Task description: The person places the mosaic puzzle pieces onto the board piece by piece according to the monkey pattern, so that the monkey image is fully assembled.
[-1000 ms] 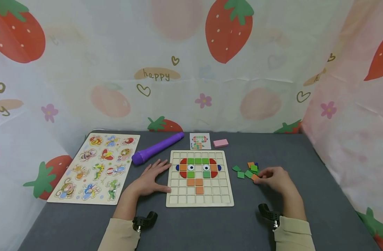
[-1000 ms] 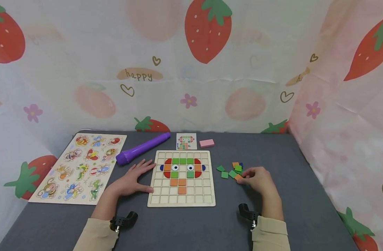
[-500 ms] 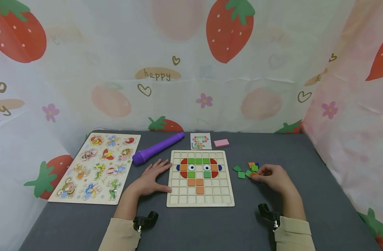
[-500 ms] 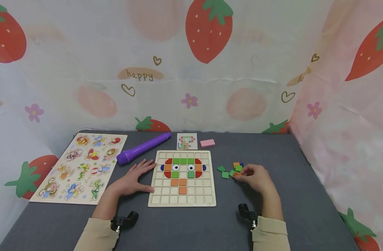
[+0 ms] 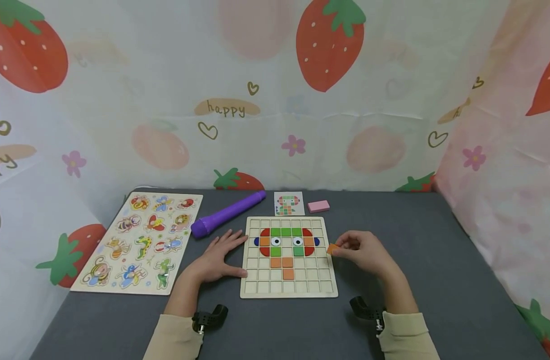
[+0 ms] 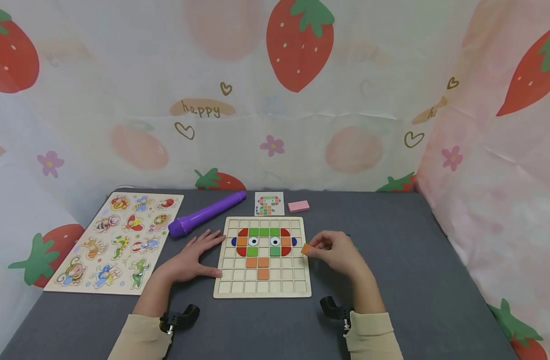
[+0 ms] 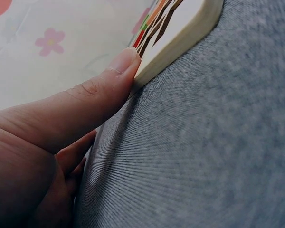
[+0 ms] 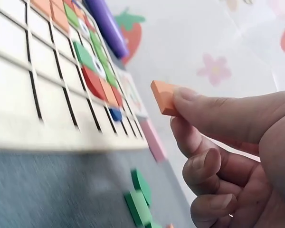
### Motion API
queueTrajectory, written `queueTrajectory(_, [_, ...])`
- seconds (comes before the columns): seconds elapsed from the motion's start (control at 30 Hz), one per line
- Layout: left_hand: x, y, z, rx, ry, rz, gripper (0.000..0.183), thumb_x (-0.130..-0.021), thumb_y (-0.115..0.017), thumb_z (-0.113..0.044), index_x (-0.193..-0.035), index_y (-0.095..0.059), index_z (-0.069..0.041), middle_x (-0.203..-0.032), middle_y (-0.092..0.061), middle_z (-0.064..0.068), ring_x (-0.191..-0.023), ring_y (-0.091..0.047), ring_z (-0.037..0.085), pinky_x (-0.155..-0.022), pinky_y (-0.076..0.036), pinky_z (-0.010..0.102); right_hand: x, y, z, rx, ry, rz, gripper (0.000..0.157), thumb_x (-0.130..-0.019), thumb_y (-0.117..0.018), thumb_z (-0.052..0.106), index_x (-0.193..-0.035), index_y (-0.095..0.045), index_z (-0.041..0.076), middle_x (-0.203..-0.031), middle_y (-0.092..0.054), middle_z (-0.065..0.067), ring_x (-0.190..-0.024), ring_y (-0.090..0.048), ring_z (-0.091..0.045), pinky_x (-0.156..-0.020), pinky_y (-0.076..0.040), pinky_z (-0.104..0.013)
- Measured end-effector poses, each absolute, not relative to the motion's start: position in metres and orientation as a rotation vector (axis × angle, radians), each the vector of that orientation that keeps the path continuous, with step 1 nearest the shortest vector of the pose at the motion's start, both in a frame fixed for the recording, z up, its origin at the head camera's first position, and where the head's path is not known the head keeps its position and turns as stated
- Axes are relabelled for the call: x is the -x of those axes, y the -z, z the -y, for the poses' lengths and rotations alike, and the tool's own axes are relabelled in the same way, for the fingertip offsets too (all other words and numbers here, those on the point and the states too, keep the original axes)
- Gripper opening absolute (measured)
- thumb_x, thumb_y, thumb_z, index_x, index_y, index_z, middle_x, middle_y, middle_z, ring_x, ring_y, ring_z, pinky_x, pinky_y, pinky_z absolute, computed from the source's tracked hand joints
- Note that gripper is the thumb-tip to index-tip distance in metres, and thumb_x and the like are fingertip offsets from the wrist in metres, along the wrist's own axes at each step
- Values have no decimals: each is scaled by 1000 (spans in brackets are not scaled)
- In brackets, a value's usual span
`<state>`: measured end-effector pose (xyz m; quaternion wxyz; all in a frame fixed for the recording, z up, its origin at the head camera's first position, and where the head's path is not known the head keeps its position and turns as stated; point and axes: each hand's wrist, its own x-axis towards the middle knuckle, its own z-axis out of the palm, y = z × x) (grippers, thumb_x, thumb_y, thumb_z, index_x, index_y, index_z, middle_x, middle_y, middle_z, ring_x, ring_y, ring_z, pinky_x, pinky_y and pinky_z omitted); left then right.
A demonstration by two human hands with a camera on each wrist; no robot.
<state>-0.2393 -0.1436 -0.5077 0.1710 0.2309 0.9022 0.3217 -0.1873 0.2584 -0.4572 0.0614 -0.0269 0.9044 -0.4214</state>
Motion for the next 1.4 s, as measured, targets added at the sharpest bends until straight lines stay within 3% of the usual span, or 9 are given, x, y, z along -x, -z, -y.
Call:
queueTrajectory(0.4, [239, 507, 144, -665, -897, -2574, 98, -80, -82, -50, -160, -34, -21, -169, -20, 6, -158, -3, 34, -126, -1, 60, 188, 462, -217, 339, 1279, -2634, 10, -92, -75, 19, -92, -73, 9, -80, -66, 0, -72, -57, -17, -63, -49, -28])
queueTrajectory(0.87, [239, 506, 144, -680, -895, -2571, 98, -80, -82, -51, -160, -34, -21, -169, -20, 7, -158, -3, 35, -126, -1, 59, 182, 479, -175, 540, 1168, -2497, 7, -89, -79, 21, -84, -74, 18, -75, -68, 7, -70, -60, -11, -64, -50, -26])
queueTrajectory(1.4, [238, 506, 143, -669, -913, -2571, 97, -79, -83, -50, -159, -36, -21, -169, -21, 6, -158, -4, 35, -126, -1, 59, 180, 480, -164, 594, 1010, -2540, 11, -88, -80, 19, -80, -72, 20, -70, -64, 8, -66, -57, -11, -61, -49, -27])
